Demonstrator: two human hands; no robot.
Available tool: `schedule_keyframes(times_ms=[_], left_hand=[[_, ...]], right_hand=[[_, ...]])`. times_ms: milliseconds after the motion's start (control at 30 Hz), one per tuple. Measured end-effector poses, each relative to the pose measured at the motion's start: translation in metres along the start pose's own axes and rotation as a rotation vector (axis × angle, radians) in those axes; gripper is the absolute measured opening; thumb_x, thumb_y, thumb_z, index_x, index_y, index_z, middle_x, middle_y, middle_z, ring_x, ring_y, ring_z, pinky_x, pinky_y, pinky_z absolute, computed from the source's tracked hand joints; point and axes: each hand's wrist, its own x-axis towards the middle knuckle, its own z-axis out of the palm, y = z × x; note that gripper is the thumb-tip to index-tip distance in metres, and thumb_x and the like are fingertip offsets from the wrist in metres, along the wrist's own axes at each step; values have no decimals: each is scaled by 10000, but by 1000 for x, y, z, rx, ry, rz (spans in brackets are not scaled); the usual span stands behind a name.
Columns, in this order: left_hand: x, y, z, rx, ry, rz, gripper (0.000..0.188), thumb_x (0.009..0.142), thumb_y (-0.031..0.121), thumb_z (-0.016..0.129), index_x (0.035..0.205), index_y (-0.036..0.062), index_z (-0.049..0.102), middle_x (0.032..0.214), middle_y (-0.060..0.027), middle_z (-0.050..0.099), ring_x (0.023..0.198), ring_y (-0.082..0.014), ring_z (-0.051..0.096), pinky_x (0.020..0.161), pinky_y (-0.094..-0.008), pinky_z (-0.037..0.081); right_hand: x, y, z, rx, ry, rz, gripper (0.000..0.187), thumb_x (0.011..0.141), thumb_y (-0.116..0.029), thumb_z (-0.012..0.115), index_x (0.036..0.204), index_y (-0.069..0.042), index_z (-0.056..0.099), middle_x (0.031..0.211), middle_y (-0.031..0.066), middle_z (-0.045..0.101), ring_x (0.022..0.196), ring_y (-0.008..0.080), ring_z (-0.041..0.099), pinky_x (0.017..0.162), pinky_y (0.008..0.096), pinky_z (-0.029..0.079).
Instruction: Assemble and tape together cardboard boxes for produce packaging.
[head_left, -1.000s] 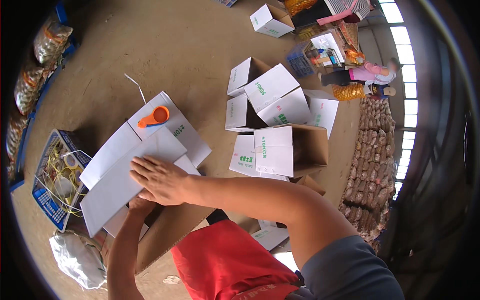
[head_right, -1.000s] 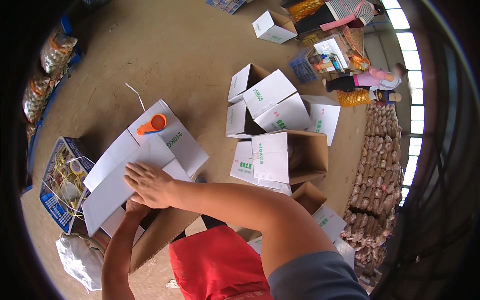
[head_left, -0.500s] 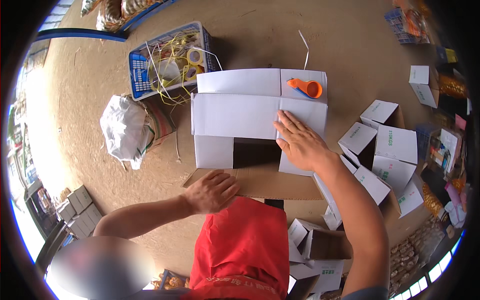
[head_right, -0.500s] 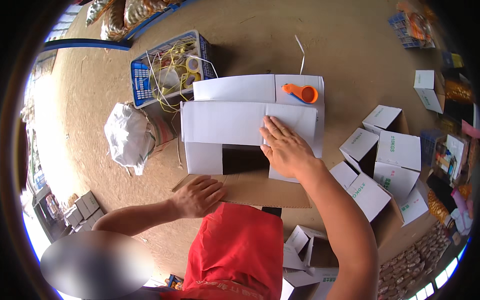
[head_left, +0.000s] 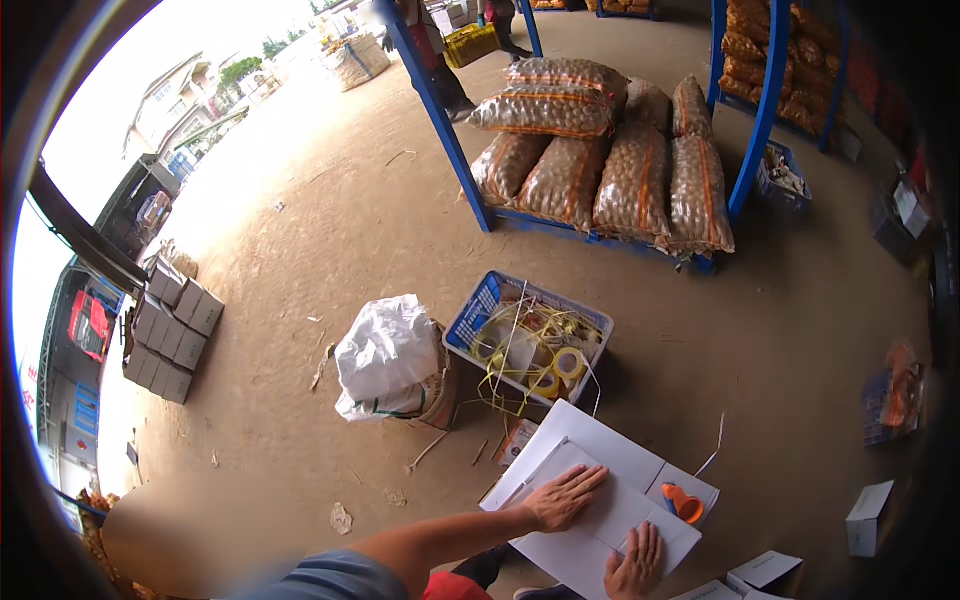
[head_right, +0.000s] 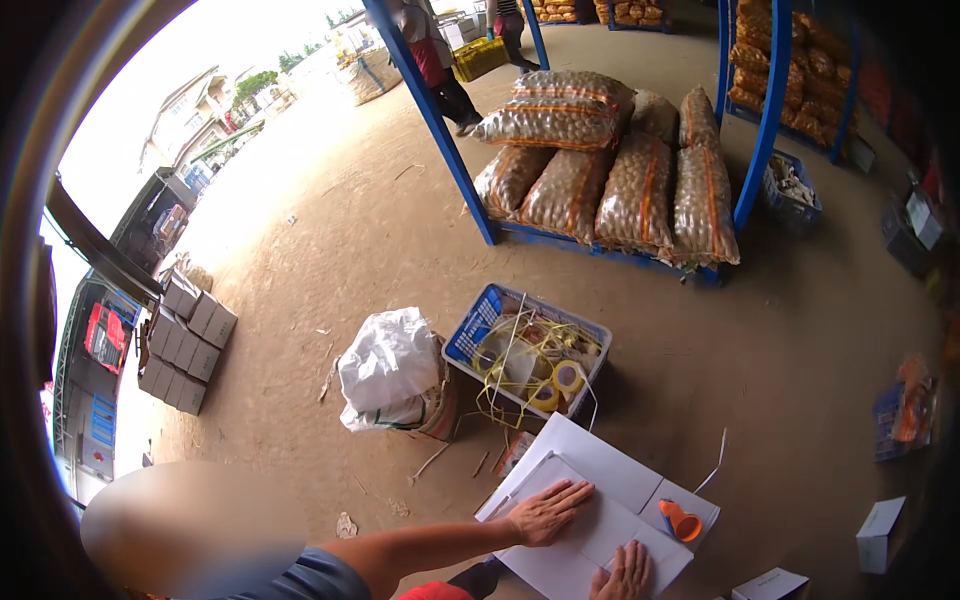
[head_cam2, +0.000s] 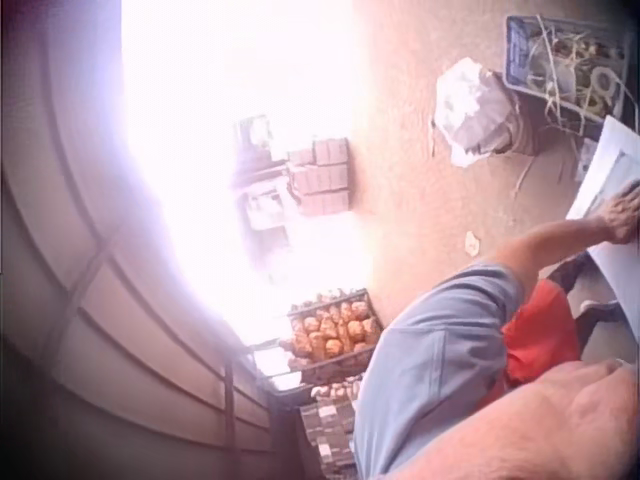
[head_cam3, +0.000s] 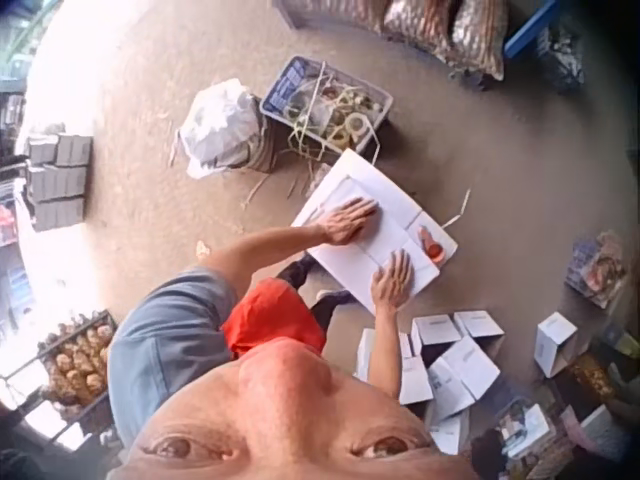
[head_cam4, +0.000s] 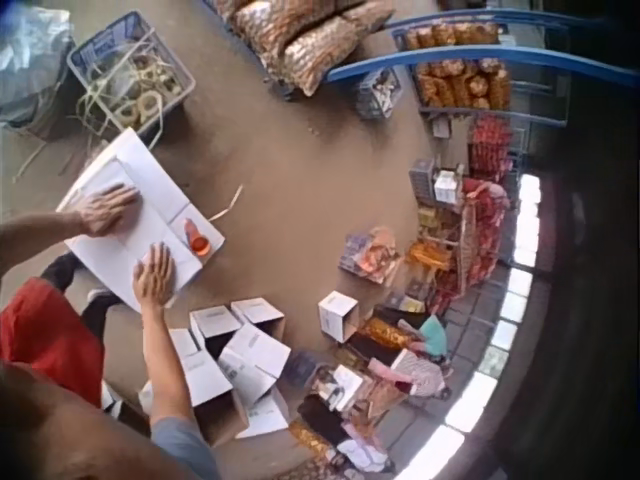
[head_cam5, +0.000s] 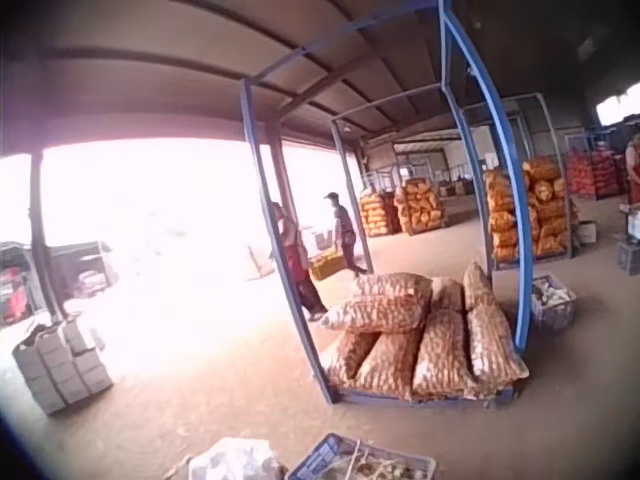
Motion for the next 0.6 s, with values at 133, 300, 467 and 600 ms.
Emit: schedule_keyframes(times_ms=[133,300,467,600], left_hand=[[-1,-4,9,10,-72,-32,541,1069,176,404,1543,-80,346,1699,-195,226,1592,-283,190,1309,-453,138],[-3,-6,17,-30,2,-17,522,1078,157,371,1538,-88,339,1699,-205,216,1597,-291,165,1312,-456,121],[-4,-5,14,-79,16,-14,529,1065,150,372,1532,-97,343,1696,-214,222,1599,-296,159,1314,-460,112],[-6,-7,17,-101,12,-6,556,1049,156,384,1542,-94,327,1701,-210,212,1602,-292,150,1317,-454,110]], right_hand=[[-3,1,12,2,39,6,570,921,-198,648,1460,-81,503,1531,189,500,1454,381,432,1232,525,297],[-5,0,12,-13,87,0,521,928,-180,622,1432,-88,532,1523,190,511,1434,395,456,1204,528,330],[-1,1,16,-20,115,-23,435,969,-180,574,1390,-72,572,1497,200,530,1403,406,482,1179,534,354],[-3,6,21,46,202,-48,389,1031,-194,537,1382,-30,569,1440,232,560,1310,429,546,1113,546,413]])
